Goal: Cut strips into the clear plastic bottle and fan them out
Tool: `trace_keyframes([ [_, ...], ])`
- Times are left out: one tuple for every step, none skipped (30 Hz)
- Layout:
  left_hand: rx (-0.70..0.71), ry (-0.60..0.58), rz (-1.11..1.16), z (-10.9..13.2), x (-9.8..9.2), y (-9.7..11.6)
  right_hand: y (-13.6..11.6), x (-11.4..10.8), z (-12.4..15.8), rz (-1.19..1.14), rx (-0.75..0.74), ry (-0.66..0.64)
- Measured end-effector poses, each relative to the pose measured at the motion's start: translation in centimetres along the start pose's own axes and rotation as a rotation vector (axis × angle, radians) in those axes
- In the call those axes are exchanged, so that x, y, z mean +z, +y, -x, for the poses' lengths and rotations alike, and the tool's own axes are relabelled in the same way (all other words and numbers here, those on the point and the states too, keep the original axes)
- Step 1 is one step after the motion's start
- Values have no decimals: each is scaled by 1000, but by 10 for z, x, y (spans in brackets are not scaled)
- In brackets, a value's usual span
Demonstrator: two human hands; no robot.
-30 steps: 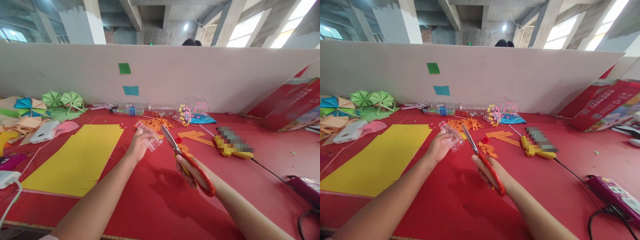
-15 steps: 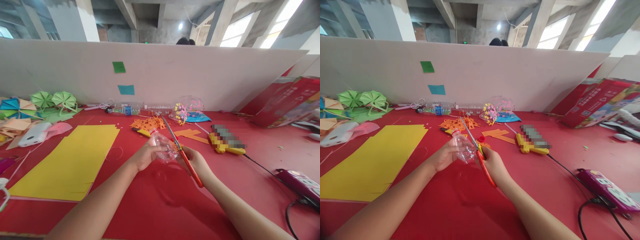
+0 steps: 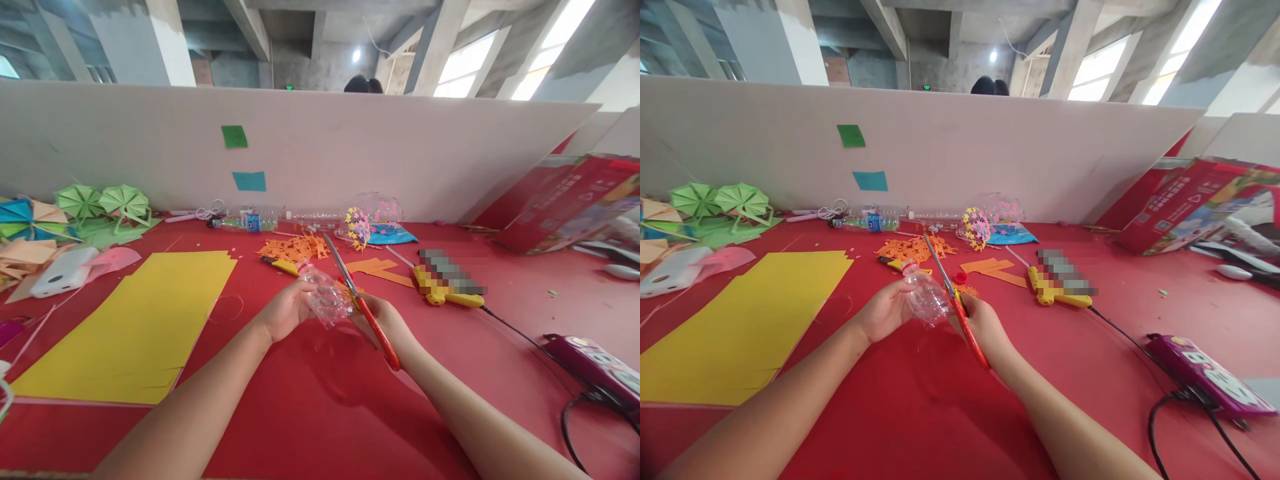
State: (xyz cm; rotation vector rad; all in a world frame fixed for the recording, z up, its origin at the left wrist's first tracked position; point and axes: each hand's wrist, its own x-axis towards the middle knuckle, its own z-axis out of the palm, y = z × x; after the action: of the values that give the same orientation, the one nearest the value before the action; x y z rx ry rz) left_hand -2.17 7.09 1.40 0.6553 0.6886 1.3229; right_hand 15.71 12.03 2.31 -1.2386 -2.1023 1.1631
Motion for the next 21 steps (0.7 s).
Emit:
trace_keyframes([
  [19, 15, 5, 0, 1, 1, -1, -1, 1, -9, -2, -10],
  [45, 34, 11, -1, 1, 2, -2, -3, 2, -25, -6, -32],
  [78, 64, 17, -2, 1, 3, -3, -6, 3, -49, -13, -67],
  [122, 104, 19, -3, 0, 6, -5, -9, 5, -84, -24, -125],
  [165, 156, 16, -4, -2, 9, -7, -12, 7, -105, -29, -202],
  [216, 218, 10, -5, -4, 12, -8, -15, 9, -119, -38, -276],
  [277, 277, 6, -6, -7, 15, -10, -18, 11, -112, -76, -330],
  [338, 333, 13, -7, -10, 18, -11, -21, 13, -71, -128, -370],
  [392, 384, 22, -8, -13, 21, -12, -23, 14, -36, -147, -410],
  [431, 424, 24, -8, -16, 24, -13, -24, 15, 4, -152, -436],
  [456, 455, 16, -9, -19, 26, -13, -25, 16, 46, -147, -452],
  [470, 489, 6, -9, -21, 28, -13, -25, 16, 80, -131, -463],
  [480, 524, -4, -9, -23, 29, -12, -25, 16, 106, -114, -468],
  [489, 555, -13, -9, -24, 29, -11, -24, 15, 123, -101, -473],
  [497, 581, -21, -9, -25, 30, -10, -23, 15, 132, -91, -479],
  [504, 595, -31, -9, -25, 29, -9, -23, 15, 135, -84, -485],
  [509, 599, -47, -9, -25, 29, -9, -22, 15, 134, -78, -492],
  [513, 594, -67, -9, -25, 28, -9, -22, 15, 130, -70, -500],
  [514, 585, -90, -9, -24, 27, -9, -21, 15, 122, -60, -507],
  [514, 577, -111, -9, -23, 26, -11, -21, 15, 111, -52, -515],
  [515, 570, -128, -9, -21, 25, -12, -21, 15, 97, -44, -521],
])
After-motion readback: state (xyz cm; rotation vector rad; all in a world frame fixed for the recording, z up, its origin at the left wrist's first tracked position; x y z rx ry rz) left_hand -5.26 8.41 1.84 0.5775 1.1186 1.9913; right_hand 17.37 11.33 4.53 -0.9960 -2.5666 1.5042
